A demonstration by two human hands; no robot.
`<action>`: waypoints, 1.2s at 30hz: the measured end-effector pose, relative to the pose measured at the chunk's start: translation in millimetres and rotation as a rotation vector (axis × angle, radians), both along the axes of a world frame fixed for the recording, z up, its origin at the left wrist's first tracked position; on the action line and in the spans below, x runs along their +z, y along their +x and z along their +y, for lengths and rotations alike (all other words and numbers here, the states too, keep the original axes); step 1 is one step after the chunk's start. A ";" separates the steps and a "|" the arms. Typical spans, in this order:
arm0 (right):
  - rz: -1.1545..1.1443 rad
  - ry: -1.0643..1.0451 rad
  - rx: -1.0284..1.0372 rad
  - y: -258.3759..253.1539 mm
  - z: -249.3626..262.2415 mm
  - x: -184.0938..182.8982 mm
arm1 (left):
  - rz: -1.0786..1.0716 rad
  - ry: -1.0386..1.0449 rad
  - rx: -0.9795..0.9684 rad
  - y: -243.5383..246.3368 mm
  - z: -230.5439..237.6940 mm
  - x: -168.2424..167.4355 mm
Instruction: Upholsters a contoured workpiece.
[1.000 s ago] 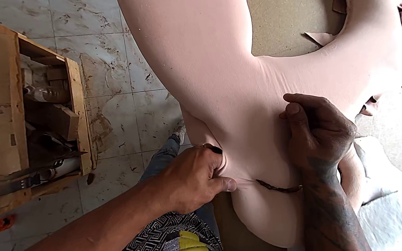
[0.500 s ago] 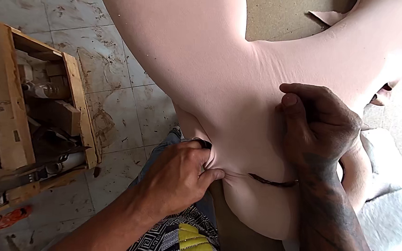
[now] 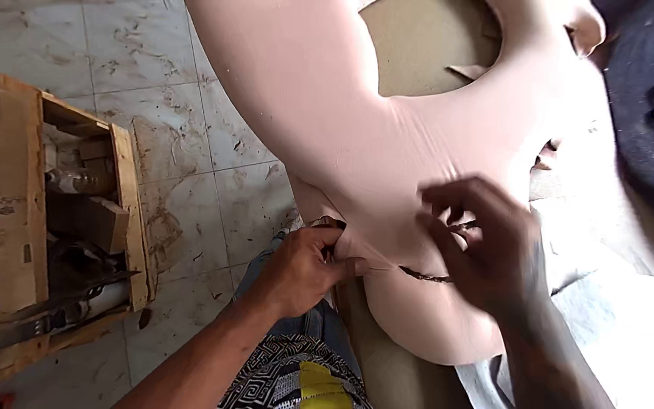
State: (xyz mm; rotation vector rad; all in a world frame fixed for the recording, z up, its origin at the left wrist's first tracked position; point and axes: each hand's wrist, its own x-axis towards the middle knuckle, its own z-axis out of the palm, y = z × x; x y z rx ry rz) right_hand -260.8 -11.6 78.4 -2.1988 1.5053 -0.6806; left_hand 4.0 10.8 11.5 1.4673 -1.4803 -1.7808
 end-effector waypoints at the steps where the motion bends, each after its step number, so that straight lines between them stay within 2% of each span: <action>1: 0.090 0.047 0.026 -0.9 27.9 9.1 | 0.097 0.013 0.030 2.2 3.3 -1.2; 4: 0.383 0.142 0.003 -0.5 103.9 2.3 | 0.301 0.006 0.091 13.3 8.9 -4.6; 6: 0.428 0.089 -0.023 9.0 133.6 -11.9 | 0.362 -0.035 0.152 25.1 16.8 -6.9; 8: 0.381 -0.001 -0.022 29.5 145.7 -22.7 | 0.456 -0.057 0.269 35.0 27.7 -16.6; 13: 0.237 -0.071 0.023 79.4 140.1 -35.1 | 0.699 0.166 0.849 12.5 38.8 -41.2; 15: 0.173 -0.047 0.010 68.8 111.0 -20.3 | 0.701 0.167 0.971 2.1 34.2 -41.8; 17: 0.191 -0.096 -0.003 48.5 60.2 -7.3 | 0.591 0.100 1.017 -4.3 32.4 -39.8; 20: 0.212 -0.226 0.070 41.1 -40.5 -6.8 | 0.418 -0.026 1.030 -14.0 27.1 -32.8; 22: 0.179 -0.222 0.150 54.3 -94.3 -15.7 | 0.308 -0.091 0.940 -16.1 22.9 -32.1; 24: 0.157 -0.179 0.208 73.4 -128.0 -30.9 | 0.183 -0.061 0.874 -15.1 13.8 -36.0; 28: 0.283 -0.106 0.234 88.7 -141.3 -60.0 | 0.153 0.122 0.827 -3.4 0.7 -58.0; 31: 0.307 -0.070 0.192 88.6 -140.6 -64.5 | 0.170 0.115 0.830 -0.9 -4.2 -67.1; 36: 0.308 -0.089 0.178 86.2 -143.3 -66.5 | 0.210 0.147 0.699 1.8 -8.7 -77.9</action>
